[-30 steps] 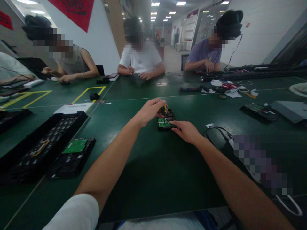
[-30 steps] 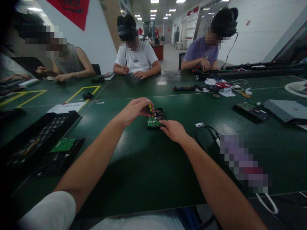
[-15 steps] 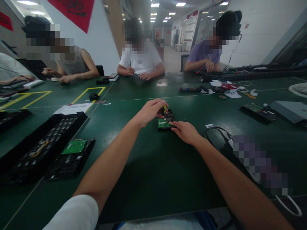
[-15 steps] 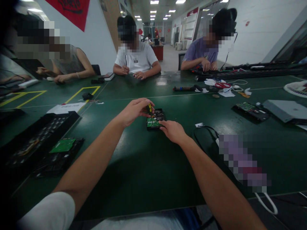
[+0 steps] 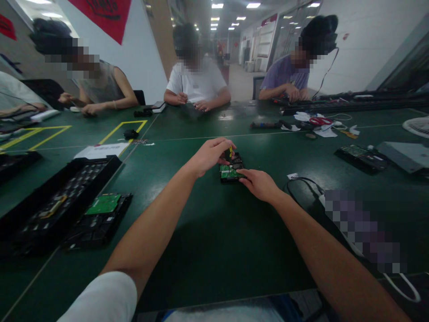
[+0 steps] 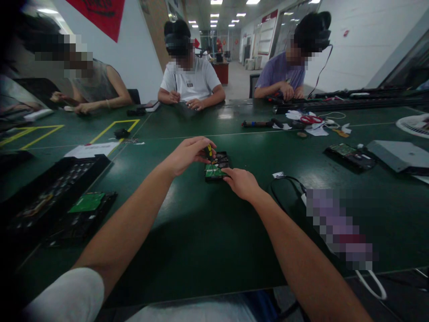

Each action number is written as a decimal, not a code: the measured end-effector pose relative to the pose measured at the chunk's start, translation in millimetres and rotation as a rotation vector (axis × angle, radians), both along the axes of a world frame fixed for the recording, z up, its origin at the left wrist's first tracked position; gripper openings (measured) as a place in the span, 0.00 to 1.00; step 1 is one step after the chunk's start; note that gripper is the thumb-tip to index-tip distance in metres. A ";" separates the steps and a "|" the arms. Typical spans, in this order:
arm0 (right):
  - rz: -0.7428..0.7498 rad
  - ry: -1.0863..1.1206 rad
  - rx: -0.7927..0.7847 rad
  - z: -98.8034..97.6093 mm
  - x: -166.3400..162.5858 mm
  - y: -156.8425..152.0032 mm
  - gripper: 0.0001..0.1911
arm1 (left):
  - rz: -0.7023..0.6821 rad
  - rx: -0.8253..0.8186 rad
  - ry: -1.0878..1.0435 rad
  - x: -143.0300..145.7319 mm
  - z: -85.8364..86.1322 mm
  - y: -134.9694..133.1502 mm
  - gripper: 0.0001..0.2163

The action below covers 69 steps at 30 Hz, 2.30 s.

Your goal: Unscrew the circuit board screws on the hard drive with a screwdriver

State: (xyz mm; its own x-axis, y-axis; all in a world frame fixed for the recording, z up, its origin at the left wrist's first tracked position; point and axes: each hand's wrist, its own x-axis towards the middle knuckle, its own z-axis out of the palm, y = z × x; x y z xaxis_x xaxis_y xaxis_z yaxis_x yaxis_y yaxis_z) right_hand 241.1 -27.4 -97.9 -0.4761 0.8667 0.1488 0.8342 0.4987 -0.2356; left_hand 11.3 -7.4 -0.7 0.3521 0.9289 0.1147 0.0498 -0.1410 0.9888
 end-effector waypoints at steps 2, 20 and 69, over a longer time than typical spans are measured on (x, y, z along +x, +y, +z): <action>-0.005 -0.004 -0.004 1.1 -1.1 -1.0 0.22 | -0.007 0.004 -0.003 -0.6 -1.0 0.7 0.12; -0.002 0.015 0.010 -0.4 0.9 -0.6 0.22 | 0.035 -0.010 -0.044 0.0 -3.5 2.2 0.10; -0.017 0.055 0.003 2.5 -0.3 -2.5 0.24 | 0.042 -0.053 -0.220 3.6 0.3 -1.7 0.07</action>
